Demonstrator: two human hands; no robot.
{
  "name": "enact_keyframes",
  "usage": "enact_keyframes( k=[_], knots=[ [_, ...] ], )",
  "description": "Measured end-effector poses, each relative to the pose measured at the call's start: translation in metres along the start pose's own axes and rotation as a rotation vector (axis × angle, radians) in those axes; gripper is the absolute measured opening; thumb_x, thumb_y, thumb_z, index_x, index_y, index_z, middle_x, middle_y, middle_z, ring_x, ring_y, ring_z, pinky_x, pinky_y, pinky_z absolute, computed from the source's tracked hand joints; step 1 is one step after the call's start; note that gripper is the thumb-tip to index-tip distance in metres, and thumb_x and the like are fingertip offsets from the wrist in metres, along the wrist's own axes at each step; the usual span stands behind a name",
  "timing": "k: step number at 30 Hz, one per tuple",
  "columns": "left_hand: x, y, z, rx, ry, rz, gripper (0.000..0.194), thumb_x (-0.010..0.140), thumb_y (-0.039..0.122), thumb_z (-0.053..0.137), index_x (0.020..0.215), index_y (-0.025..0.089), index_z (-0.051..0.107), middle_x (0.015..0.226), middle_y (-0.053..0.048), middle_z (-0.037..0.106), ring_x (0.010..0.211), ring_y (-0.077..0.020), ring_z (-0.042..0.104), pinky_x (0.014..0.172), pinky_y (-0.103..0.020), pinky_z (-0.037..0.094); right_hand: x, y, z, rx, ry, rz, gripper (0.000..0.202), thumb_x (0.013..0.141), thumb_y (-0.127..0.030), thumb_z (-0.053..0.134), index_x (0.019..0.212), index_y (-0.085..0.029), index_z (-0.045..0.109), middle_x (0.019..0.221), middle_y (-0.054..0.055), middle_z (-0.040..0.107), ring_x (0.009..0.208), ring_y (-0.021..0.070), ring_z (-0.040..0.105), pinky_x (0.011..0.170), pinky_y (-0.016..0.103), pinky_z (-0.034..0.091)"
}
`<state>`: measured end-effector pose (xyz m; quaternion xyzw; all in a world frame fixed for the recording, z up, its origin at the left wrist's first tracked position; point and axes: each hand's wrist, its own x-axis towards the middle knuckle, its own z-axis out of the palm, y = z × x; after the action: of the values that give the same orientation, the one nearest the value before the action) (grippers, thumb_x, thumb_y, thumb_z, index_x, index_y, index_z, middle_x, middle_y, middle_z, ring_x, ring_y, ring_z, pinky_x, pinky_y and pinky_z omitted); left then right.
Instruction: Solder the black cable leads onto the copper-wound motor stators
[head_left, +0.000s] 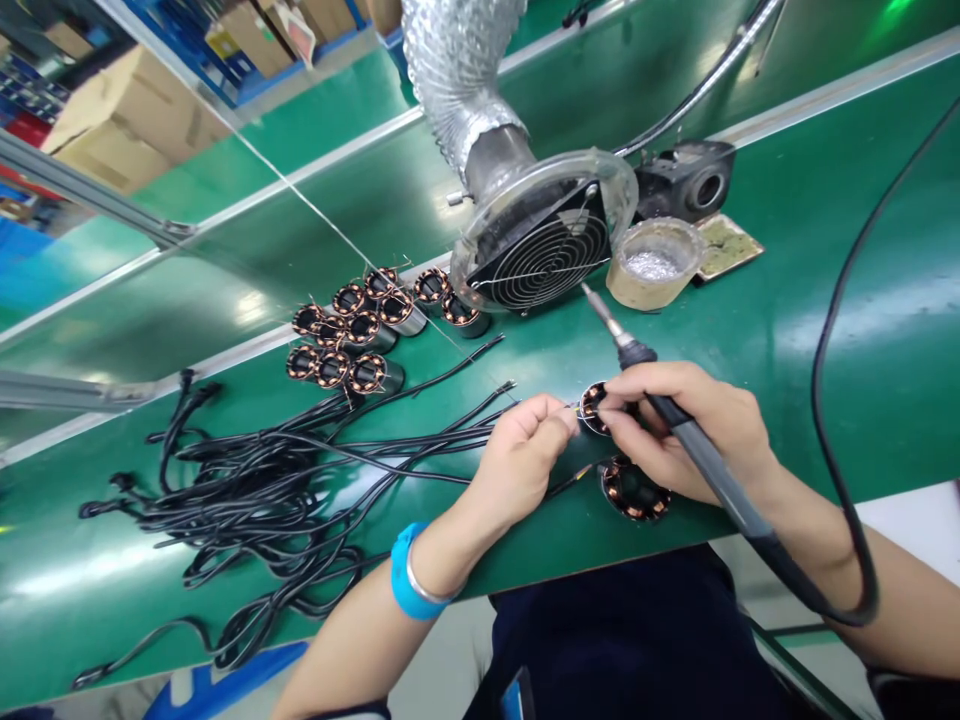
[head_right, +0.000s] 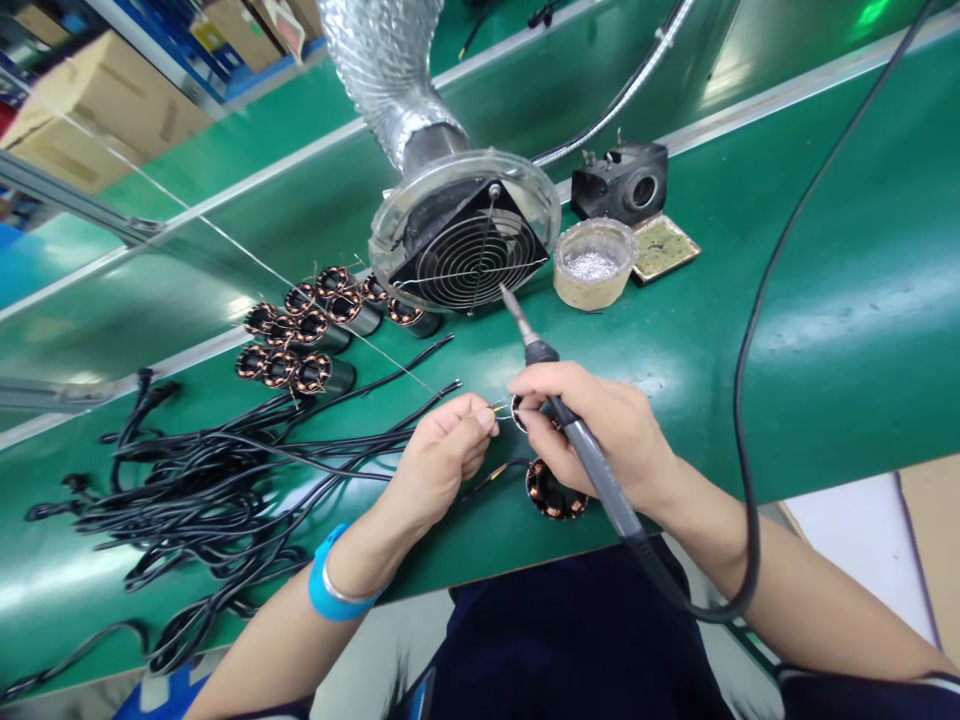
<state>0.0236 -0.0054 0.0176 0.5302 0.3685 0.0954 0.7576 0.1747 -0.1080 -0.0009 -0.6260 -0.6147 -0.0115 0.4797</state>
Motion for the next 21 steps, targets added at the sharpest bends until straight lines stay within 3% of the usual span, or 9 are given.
enact_keyframes(
  k=[5, 12, 16, 21],
  knots=[
    [0.001, -0.004, 0.003, 0.043, 0.063, 0.035, 0.024, 0.086, 0.037, 0.059, 0.073, 0.018, 0.053, 0.052, 0.011, 0.028, 0.047, -0.0057, 0.018, 0.049, -0.022, 0.021, 0.000, 0.001, 0.005, -0.021, 0.026, -0.040, 0.030, 0.084, -0.007, 0.068, 0.109, -0.023, 0.062, 0.097, -0.001, 0.075, 0.073, 0.0113, 0.071, 0.072, 0.020, 0.060],
    [-0.002, -0.006, 0.003, 0.095, 0.094, 0.039, 0.027, 0.088, 0.039, 0.058, 0.071, 0.019, 0.050, 0.053, 0.010, 0.030, 0.048, -0.0065, 0.021, 0.050, -0.023, 0.021, 0.000, -0.011, -0.013, 0.038, 0.010, 0.002, 0.033, 0.087, -0.007, 0.064, 0.116, -0.023, 0.063, 0.100, 0.000, 0.076, 0.084, 0.0128, 0.073, 0.078, 0.021, 0.062],
    [-0.003, -0.006, 0.003, 0.128, 0.069, 0.039, 0.027, 0.088, 0.039, 0.056, 0.071, 0.019, 0.051, 0.053, 0.010, 0.030, 0.049, -0.0069, 0.022, 0.050, -0.023, 0.021, -0.007, -0.021, -0.024, 0.069, 0.067, 0.094, 0.042, 0.091, -0.004, 0.062, 0.126, -0.026, 0.064, 0.098, -0.003, 0.077, 0.082, 0.0106, 0.073, 0.080, 0.020, 0.061],
    [-0.004, -0.006, 0.003, 0.135, 0.035, 0.038, 0.026, 0.087, 0.039, 0.057, 0.071, 0.018, 0.054, 0.053, 0.010, 0.031, 0.049, -0.0070, 0.022, 0.051, -0.024, 0.021, -0.015, -0.027, -0.032, 0.097, 0.060, 0.120, 0.051, 0.090, -0.010, 0.064, 0.138, -0.027, 0.060, 0.105, 0.002, 0.074, 0.085, 0.0147, 0.071, 0.079, 0.028, 0.060]
  ],
)
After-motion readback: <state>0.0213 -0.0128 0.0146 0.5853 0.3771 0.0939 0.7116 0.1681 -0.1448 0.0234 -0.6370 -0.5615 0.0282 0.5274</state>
